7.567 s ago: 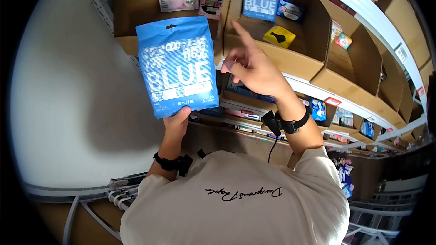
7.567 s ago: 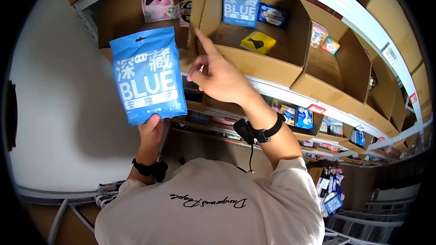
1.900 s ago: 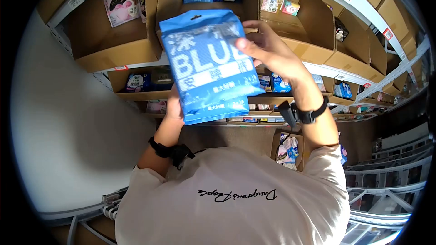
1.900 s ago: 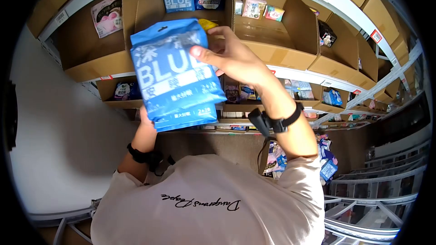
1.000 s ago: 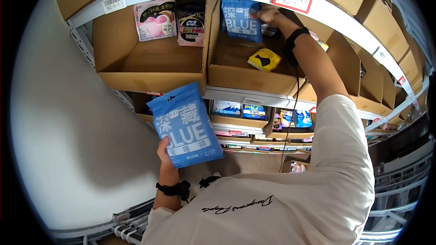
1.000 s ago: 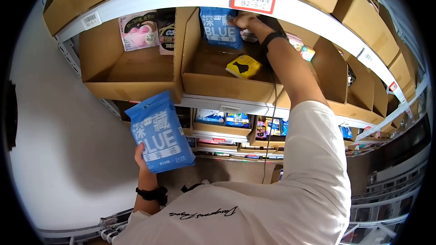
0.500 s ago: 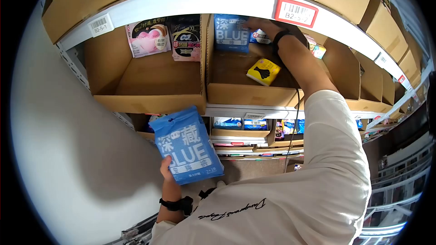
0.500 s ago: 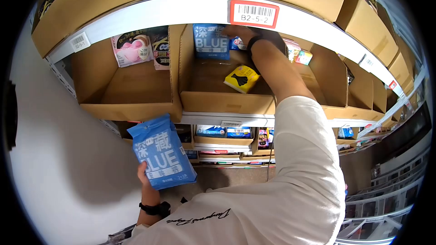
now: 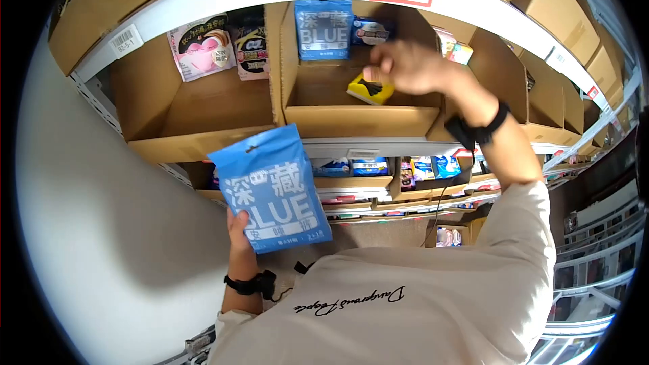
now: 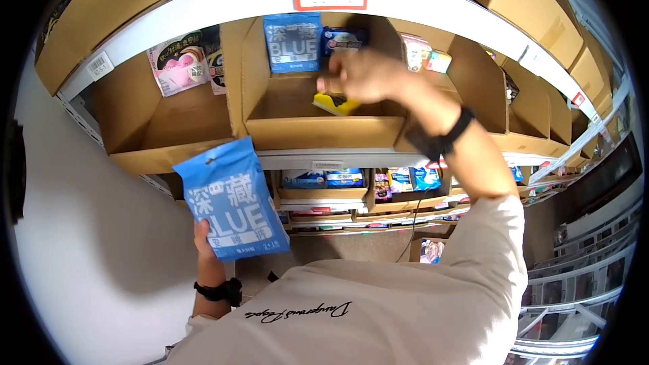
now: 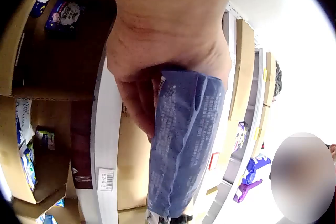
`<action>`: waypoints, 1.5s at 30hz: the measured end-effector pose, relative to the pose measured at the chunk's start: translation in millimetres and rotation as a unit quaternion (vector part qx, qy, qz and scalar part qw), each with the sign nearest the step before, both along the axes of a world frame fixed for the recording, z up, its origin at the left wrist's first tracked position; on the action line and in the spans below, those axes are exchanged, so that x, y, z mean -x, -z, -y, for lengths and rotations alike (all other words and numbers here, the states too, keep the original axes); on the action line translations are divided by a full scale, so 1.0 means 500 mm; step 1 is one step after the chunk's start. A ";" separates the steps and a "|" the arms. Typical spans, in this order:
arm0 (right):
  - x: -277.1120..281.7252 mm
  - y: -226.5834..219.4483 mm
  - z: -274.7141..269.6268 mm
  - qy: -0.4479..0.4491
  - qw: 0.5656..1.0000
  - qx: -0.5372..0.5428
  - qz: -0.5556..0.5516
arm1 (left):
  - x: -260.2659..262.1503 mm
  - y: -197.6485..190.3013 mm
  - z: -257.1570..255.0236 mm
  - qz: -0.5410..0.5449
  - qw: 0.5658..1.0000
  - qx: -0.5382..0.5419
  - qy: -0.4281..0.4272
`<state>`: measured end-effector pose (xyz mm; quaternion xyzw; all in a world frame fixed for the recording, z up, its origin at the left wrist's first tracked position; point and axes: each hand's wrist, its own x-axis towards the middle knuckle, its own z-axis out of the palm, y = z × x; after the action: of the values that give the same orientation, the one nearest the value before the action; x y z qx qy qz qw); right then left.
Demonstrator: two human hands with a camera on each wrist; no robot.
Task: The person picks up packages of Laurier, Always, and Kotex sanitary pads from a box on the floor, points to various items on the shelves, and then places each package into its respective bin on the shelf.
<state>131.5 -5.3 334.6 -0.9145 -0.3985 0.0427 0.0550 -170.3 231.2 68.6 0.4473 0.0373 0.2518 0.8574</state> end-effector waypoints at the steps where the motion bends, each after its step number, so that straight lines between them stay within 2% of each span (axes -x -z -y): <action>1: 0.030 0.036 0.034 -0.021 1.000 0.007 0.001 | -0.003 -0.003 0.000 0.005 1.000 -0.020 -0.011; 2: 0.057 0.067 0.057 0.002 0.999 0.043 0.013 | -0.010 -0.009 0.007 0.010 0.999 -0.038 -0.021; 3: 0.074 0.103 0.078 -0.004 0.999 0.034 0.023 | -0.020 -0.033 0.022 0.023 0.999 -0.022 0.003; 4: 0.084 0.145 0.099 -0.035 0.996 -0.036 0.069 | -0.030 -0.053 0.034 0.034 0.999 -0.007 0.028; 5: 0.095 0.167 0.109 -0.032 0.991 -0.063 0.114 | -0.041 -0.042 0.036 0.081 0.995 -0.027 0.053; 6: 0.104 0.189 0.115 -0.029 0.983 -0.091 0.159 | -0.051 -0.043 0.043 0.078 0.995 -0.026 0.056; 7: 0.099 0.209 0.116 -0.026 0.975 -0.137 0.174 | -0.064 -0.049 0.050 0.106 0.987 -0.066 0.100; 8: 0.103 0.216 0.129 -0.050 0.975 -0.182 0.118 | -0.075 -0.055 0.060 0.135 0.975 -0.106 0.144; 10: 0.141 0.207 0.146 -0.037 0.980 -0.169 0.094 | -0.089 -0.075 0.106 0.132 0.976 -0.091 0.147; 11: 0.152 0.218 0.154 -0.054 0.973 -0.198 0.104 | -0.095 -0.094 0.127 0.132 0.974 -0.121 0.140; 14: 0.210 0.187 0.188 -0.050 0.987 -0.096 0.118 | -0.104 -0.132 0.183 0.121 0.975 -0.144 0.122; 15: 0.220 0.184 0.197 -0.052 0.987 -0.100 0.117 | -0.111 -0.139 0.194 0.124 0.975 -0.135 0.123; 16: 0.227 0.182 0.205 -0.056 0.988 -0.120 0.084 | -0.117 -0.150 0.206 0.127 0.976 -0.126 0.123; 17: 0.232 0.181 0.211 -0.061 0.987 -0.139 0.050 | -0.114 -0.163 0.228 0.064 0.988 -0.119 0.071; 18: 0.225 0.187 0.217 -0.067 0.987 -0.139 0.048 | -0.126 -0.158 0.227 0.062 0.989 -0.109 0.076; 20: 0.198 0.199 0.221 -0.101 0.952 -0.289 0.017 | -0.141 -0.186 0.243 0.060 0.991 -0.106 0.060; 21: 0.205 0.165 0.224 -0.048 0.936 -0.345 -0.048 | -0.144 -0.193 0.242 0.053 0.991 -0.108 0.064; 22: 0.188 0.147 0.234 -0.044 0.901 -0.396 -0.174 | -0.153 -0.197 0.240 0.057 0.990 -0.112 0.066; 24: 0.178 0.090 0.243 -0.045 0.821 -0.469 -0.322 | -0.158 -0.229 0.250 0.070 0.989 -0.108 0.067; 26: 0.179 0.047 0.236 -0.109 0.842 -0.455 -0.269 | -0.171 -0.258 0.250 0.074 0.988 -0.125 0.059; 27: 0.183 0.016 0.232 -0.125 0.863 -0.412 -0.266 | -0.181 -0.271 0.248 0.073 0.987 -0.138 0.044; 28: 0.188 -0.017 0.222 -0.110 0.878 -0.359 -0.299 | -0.188 -0.287 0.246 0.083 0.984 -0.148 0.047; 31: 0.177 -0.067 0.180 -0.153 0.885 -0.304 -0.318 | -0.218 -0.305 0.212 0.119 0.979 -0.166 0.029; 32: 0.158 -0.073 0.163 -0.149 0.894 -0.284 -0.313 | -0.217 -0.316 0.200 0.077 0.948 -0.304 -0.055; 33: 0.129 -0.075 0.146 -0.142 0.909 -0.268 -0.288 | -0.215 -0.328 0.190 0.033 0.890 -0.433 -0.138; 34: 0.102 -0.076 0.130 -0.133 0.922 -0.252 -0.263 | -0.199 -0.350 0.194 -0.023 0.827 -0.532 -0.179; 36: 0.064 -0.083 0.096 -0.118 0.930 -0.242 -0.248 | -0.173 -0.358 0.194 -0.113 0.698 -0.665 -0.241; 37: 0.043 -0.083 0.075 -0.065 0.940 -0.240 -0.234 | -0.161 -0.366 0.201 -0.192 0.669 -0.684 -0.217; 38: 0.022 -0.078 0.050 -0.012 0.947 -0.237 -0.219 | -0.161 -0.352 0.195 -0.186 0.647 -0.716 -0.186; 40: -0.036 -0.046 -0.009 -0.006 0.948 -0.238 -0.209 | -0.151 -0.343 0.196 -0.118 0.591 -0.786 -0.136; 42: -0.069 -0.011 -0.059 0.002 0.949 -0.244 -0.199 | -0.160 -0.314 0.185 -0.038 0.589 -0.803 -0.081; 44: -0.090 0.014 -0.100 -0.016 0.947 -0.243 -0.210 | -0.164 -0.305 0.177 -0.025 0.563 -0.821 -0.093; 45: -0.114 0.038 -0.124 -0.002 0.949 -0.258 -0.180 | -0.166 -0.303 0.174 -0.021 0.567 -0.818 -0.095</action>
<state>188.3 56.5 315.7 -0.8455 -0.3814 0.1024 0.3594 -87.1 144.2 220.2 0.9568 -0.1238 0.2454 0.0951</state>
